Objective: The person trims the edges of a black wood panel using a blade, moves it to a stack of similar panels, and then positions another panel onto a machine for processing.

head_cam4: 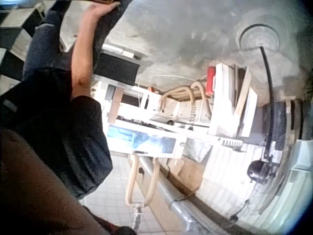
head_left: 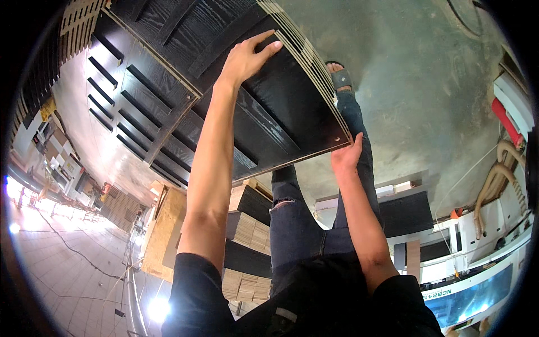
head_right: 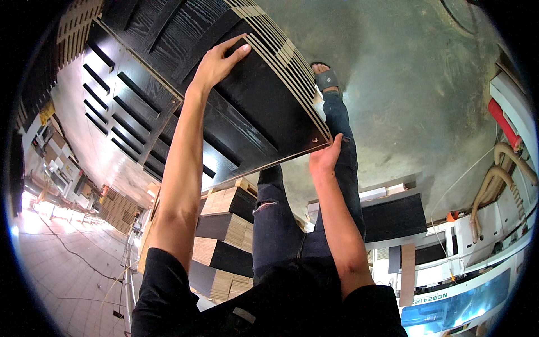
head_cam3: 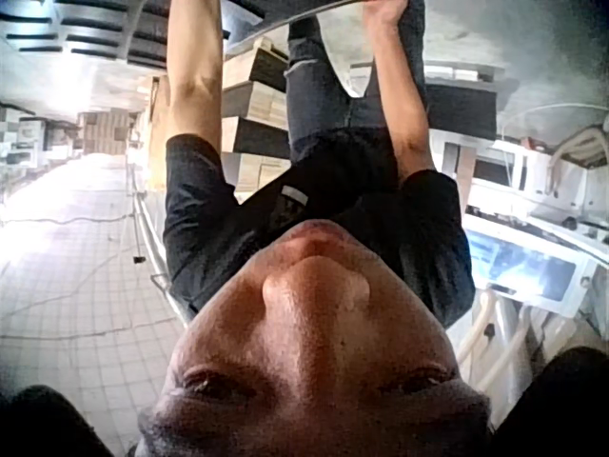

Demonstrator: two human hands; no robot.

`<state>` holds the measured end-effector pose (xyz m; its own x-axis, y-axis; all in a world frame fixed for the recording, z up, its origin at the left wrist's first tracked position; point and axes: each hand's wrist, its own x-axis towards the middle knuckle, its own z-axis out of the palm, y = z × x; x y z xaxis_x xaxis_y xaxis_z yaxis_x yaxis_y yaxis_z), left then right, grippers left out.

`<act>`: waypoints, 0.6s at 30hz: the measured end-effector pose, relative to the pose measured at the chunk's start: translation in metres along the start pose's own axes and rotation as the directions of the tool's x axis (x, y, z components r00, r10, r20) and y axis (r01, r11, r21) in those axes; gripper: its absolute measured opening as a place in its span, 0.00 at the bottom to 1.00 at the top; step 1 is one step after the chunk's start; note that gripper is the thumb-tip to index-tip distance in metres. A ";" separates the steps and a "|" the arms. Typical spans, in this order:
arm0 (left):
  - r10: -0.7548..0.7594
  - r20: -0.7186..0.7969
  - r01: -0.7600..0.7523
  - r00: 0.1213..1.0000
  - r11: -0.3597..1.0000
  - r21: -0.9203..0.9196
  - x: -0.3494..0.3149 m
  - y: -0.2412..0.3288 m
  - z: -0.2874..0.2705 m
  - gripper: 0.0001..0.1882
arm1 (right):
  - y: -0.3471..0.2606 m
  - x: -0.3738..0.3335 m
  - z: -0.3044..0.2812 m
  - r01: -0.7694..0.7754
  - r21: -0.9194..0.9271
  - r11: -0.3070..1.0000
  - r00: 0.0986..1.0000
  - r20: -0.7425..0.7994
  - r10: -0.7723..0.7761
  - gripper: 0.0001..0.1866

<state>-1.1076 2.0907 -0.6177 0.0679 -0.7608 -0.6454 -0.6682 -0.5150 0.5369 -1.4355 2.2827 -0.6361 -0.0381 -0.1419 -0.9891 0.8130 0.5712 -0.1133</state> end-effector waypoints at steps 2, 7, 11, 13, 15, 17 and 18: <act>0.051 -0.060 -0.047 0.997 0.997 0.064 0.001 -0.006 0.002 0.39 | 0.001 0.003 -0.001 0.003 -0.013 1.000 1.000 0.022 -0.003 0.36; 0.050 -0.046 -0.047 0.998 0.997 0.068 0.003 -0.006 0.002 0.39 | 0.002 0.005 -0.003 0.004 -0.011 1.000 1.000 0.029 -0.004 0.35; 0.061 -0.075 -0.055 0.995 0.996 0.072 0.001 -0.011 0.004 0.39 | 0.002 0.003 -0.004 0.019 -0.029 0.999 0.999 0.036 -0.018 0.36; 0.066 -0.064 -0.062 0.996 0.997 0.053 0.002 -0.009 0.004 0.39 | 0.003 0.002 -0.003 0.018 -0.044 0.999 0.999 0.030 -0.016 0.36; 0.069 -0.054 -0.068 0.996 0.997 0.034 0.002 -0.005 0.004 0.39 | 0.002 0.002 -0.002 0.008 -0.029 1.000 1.000 0.015 -0.008 0.39; 0.022 -0.001 -0.022 1.000 1.000 0.005 0.002 0.000 0.004 0.39 | 0.001 0.001 -0.002 0.002 -0.027 1.000 1.000 0.004 -0.002 0.39; 0.020 -0.001 -0.020 1.000 1.000 0.003 0.002 0.000 0.005 0.39 | 0.000 0.000 -0.002 0.001 -0.026 1.000 1.000 -0.006 -0.001 0.39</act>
<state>-1.1107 2.0914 -0.6218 0.0557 -0.7712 -0.6341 -0.6718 -0.4988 0.5477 -1.4361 2.2843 -0.6360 -0.0425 -0.1379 -0.9895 0.7978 0.5915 -0.1167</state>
